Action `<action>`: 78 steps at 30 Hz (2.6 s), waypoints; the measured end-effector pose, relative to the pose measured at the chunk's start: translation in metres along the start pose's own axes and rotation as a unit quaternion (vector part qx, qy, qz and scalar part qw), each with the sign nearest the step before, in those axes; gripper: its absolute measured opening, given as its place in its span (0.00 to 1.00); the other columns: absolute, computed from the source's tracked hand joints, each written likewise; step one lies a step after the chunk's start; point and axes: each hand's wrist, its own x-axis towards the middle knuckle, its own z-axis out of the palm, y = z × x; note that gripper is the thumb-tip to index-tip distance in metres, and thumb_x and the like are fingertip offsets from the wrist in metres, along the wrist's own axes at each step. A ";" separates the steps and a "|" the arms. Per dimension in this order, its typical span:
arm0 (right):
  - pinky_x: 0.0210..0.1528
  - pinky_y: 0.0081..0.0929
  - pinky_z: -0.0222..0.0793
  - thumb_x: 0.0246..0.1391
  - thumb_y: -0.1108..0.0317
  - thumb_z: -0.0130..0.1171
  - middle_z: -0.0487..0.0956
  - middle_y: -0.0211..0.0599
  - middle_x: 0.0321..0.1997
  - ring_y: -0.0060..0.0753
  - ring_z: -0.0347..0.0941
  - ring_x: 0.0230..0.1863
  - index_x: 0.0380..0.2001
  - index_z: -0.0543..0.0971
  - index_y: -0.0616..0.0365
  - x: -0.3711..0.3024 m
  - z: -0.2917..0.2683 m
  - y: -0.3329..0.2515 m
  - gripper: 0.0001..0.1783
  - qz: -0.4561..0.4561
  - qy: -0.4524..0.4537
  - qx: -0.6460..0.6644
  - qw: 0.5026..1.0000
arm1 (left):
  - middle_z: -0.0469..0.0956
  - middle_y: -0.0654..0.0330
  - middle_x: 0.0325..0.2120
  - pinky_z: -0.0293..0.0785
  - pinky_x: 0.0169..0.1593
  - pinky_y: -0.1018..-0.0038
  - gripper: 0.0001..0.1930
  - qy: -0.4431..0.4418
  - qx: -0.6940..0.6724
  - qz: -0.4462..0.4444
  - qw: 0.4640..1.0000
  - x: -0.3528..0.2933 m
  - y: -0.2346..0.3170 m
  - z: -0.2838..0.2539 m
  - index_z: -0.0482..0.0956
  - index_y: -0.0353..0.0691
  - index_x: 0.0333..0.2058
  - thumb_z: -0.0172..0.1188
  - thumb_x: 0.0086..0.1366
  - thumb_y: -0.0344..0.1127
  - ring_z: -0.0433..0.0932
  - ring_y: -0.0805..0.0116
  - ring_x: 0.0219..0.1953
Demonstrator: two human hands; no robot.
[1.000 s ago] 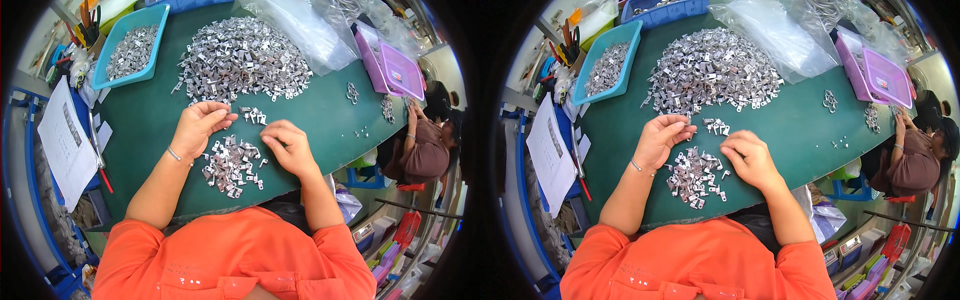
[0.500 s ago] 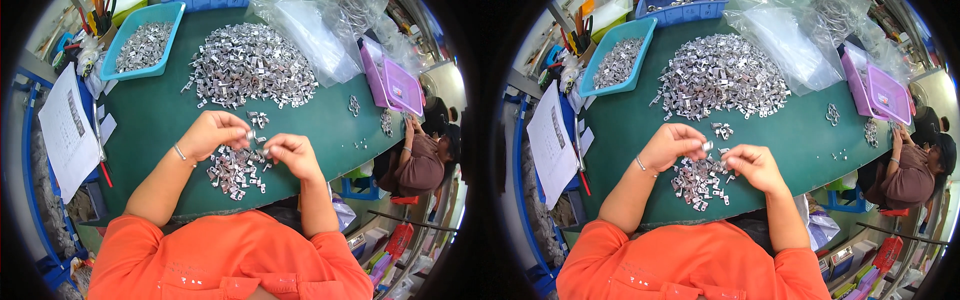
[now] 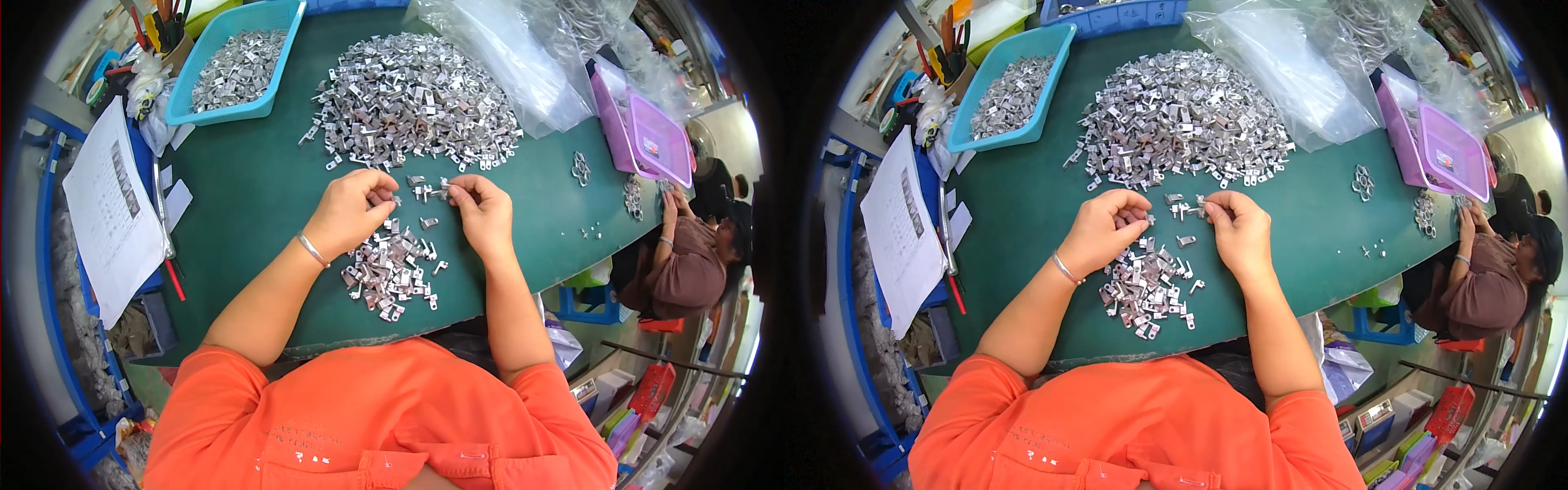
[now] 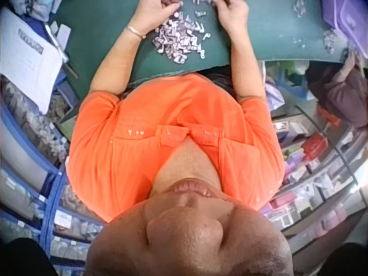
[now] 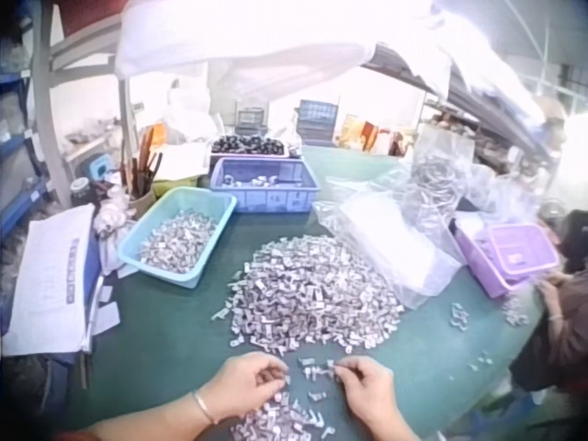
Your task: The person sits at a green workbench and assembles small metal hardware components by hand. They pick up individual pieces from a large pile, fit them together, and place the finished assemblies into a blue basket. The process is repetitive and involves handling small parts one by one.
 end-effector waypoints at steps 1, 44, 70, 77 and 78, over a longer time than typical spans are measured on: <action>0.28 0.20 0.70 0.52 0.77 0.59 0.80 0.36 0.29 0.24 0.76 0.28 0.31 0.79 0.64 -0.001 -0.002 0.000 0.03 0.047 -0.013 0.049 0.998 | 0.78 0.63 0.29 0.74 0.33 0.80 0.09 -0.004 -0.060 -0.043 0.997 0.001 0.003 -0.001 0.78 0.34 0.36 0.62 0.54 0.23 0.77 0.77 0.29; 0.32 0.31 0.71 0.47 0.76 0.61 0.76 0.43 0.29 0.43 0.74 0.30 0.32 0.79 0.62 0.005 0.010 -0.004 0.06 -0.165 -0.051 -0.092 0.981 | 0.72 0.56 0.28 0.74 0.34 0.73 0.11 -0.030 0.108 0.151 0.982 0.029 0.010 0.026 0.77 0.35 0.35 0.63 0.50 0.23 0.76 0.64 0.28; 0.37 0.25 0.71 0.47 0.82 0.58 0.78 0.37 0.34 0.33 0.75 0.36 0.34 0.80 0.62 0.001 -0.016 -0.015 0.10 -0.165 -0.200 0.047 0.965 | 0.79 0.51 0.35 0.80 0.42 0.73 0.08 0.009 -0.430 -0.165 0.888 -0.010 0.011 0.000 0.73 0.31 0.39 0.56 0.60 0.20 0.81 0.61 0.38; 0.41 0.32 0.69 0.45 0.76 0.61 0.75 0.38 0.35 0.43 0.72 0.38 0.35 0.80 0.59 0.017 0.012 0.002 0.10 -0.263 -0.044 -0.182 0.946 | 0.79 0.53 0.32 0.79 0.38 0.75 0.11 0.014 -0.391 -0.104 0.914 -0.012 0.009 0.000 0.74 0.32 0.37 0.60 0.55 0.18 0.81 0.66 0.36; 0.39 0.31 0.69 0.45 0.76 0.61 0.76 0.38 0.34 0.41 0.72 0.36 0.34 0.80 0.59 0.014 0.010 0.001 0.09 -0.216 -0.057 -0.135 0.965 | 0.79 0.53 0.32 0.79 0.37 0.76 0.11 0.007 -0.377 -0.111 0.919 -0.013 0.009 -0.002 0.74 0.32 0.37 0.61 0.55 0.18 0.80 0.67 0.35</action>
